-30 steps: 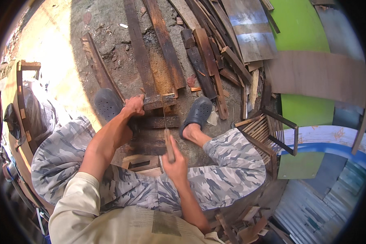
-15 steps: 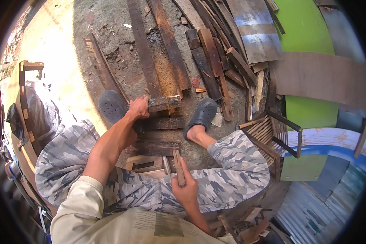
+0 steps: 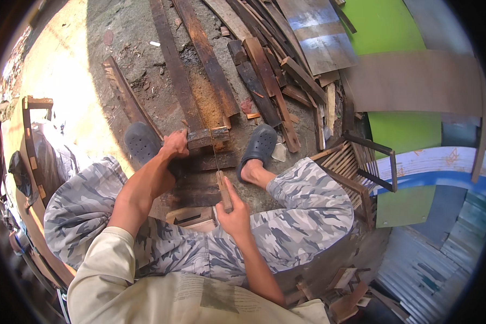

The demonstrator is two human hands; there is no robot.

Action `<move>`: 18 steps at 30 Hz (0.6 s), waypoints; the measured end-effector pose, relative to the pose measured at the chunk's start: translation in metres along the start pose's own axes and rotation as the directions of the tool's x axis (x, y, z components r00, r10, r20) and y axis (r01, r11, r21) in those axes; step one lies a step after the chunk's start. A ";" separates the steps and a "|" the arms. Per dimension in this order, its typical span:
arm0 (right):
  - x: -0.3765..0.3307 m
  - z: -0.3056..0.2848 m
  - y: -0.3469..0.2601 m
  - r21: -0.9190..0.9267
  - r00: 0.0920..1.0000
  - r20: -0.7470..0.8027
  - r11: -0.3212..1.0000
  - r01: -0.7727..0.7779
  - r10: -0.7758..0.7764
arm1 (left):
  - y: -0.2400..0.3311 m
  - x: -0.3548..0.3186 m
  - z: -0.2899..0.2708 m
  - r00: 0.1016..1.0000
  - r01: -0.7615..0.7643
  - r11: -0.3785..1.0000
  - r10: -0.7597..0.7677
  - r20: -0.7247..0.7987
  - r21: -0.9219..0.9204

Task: The person sits on the ground and uses a hand saw to cut a piece of wood placed between their legs. They hold the wood steady with their left hand and saw with their right hand, producing sawdust as they work.

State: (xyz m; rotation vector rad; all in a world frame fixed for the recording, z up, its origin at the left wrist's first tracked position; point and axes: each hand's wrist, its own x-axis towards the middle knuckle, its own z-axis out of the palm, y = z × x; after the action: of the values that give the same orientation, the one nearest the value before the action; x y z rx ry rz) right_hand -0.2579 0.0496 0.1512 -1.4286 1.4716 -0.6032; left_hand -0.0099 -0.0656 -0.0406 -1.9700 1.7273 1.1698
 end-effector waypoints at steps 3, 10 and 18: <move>0.002 -0.003 -0.007 0.011 0.995 0.044 0.996 -0.092 0.091 | -0.003 0.006 0.003 0.999 -0.003 1.000 0.003 0.042 0.003; 0.005 -0.009 -0.005 -0.015 0.991 0.099 0.996 -0.092 0.093 | -0.025 0.015 0.003 0.999 -0.037 0.999 0.037 -0.003 -0.007; 0.025 -0.003 -0.007 0.090 0.999 0.053 0.996 -0.004 -0.001 | -0.023 0.017 -0.010 0.987 0.028 0.999 -0.034 -0.159 -0.039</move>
State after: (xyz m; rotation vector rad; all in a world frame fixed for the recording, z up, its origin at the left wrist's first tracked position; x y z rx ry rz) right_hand -0.2533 0.0245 0.1507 -1.3632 1.3867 -0.6189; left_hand 0.0148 -0.0779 -0.0534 -2.1573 1.7548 1.0671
